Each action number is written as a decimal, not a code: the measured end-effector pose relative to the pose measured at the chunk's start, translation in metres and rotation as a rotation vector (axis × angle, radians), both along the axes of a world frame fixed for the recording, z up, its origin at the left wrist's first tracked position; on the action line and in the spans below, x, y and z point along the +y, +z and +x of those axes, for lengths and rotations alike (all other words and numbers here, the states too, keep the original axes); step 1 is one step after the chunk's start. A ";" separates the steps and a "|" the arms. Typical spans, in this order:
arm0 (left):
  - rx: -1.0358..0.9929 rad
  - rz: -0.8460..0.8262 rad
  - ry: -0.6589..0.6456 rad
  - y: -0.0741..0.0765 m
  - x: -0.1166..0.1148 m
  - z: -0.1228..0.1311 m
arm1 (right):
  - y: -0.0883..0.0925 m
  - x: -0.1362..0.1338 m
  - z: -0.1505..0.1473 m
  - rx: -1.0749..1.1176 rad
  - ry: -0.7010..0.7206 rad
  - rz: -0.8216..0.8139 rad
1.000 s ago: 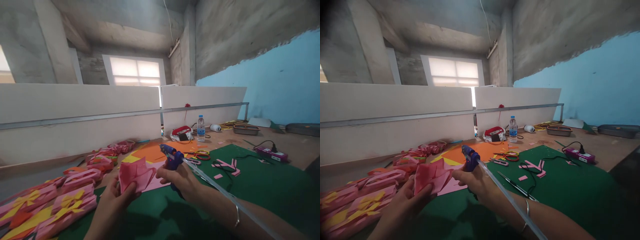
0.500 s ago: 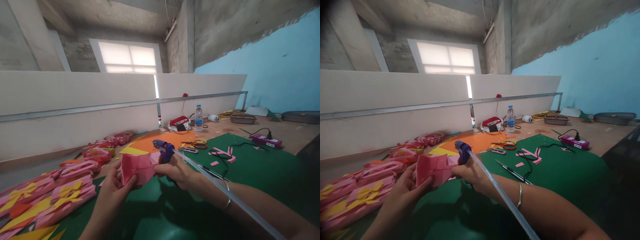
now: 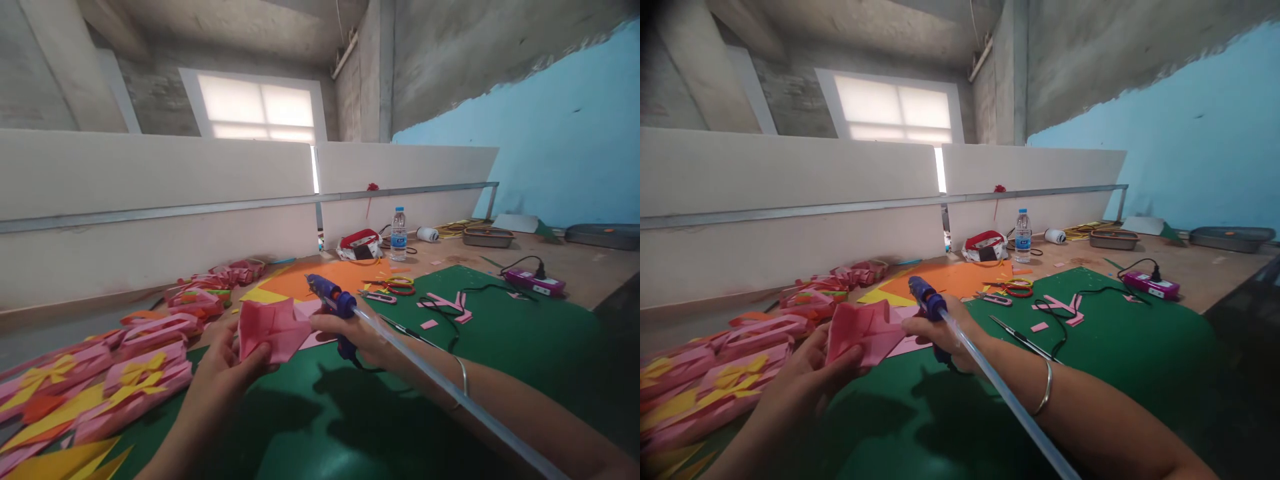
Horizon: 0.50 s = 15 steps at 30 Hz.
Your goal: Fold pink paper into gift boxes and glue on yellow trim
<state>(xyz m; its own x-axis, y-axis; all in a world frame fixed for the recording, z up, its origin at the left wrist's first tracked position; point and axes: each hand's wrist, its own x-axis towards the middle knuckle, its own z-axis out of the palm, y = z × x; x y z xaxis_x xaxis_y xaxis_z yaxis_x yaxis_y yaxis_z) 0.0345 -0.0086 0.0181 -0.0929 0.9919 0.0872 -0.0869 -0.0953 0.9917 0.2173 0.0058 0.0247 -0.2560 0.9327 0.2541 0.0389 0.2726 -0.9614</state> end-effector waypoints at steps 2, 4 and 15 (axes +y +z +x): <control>-0.012 -0.034 -0.011 0.001 -0.001 0.000 | 0.002 0.002 0.002 0.183 0.046 -0.117; -0.020 -0.065 -0.054 0.001 -0.001 0.001 | 0.002 0.005 0.004 0.295 0.089 -0.209; 0.139 0.015 -0.115 -0.005 0.003 0.001 | 0.002 0.010 0.009 0.143 0.158 -0.307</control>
<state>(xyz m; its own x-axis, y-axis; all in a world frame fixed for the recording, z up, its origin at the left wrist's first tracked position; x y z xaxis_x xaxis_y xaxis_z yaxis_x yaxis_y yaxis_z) 0.0351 -0.0057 0.0128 0.0351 0.9937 0.1060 0.0396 -0.1074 0.9934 0.2259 0.0156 0.0264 -0.3848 0.9229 0.0117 -0.1207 -0.0378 -0.9920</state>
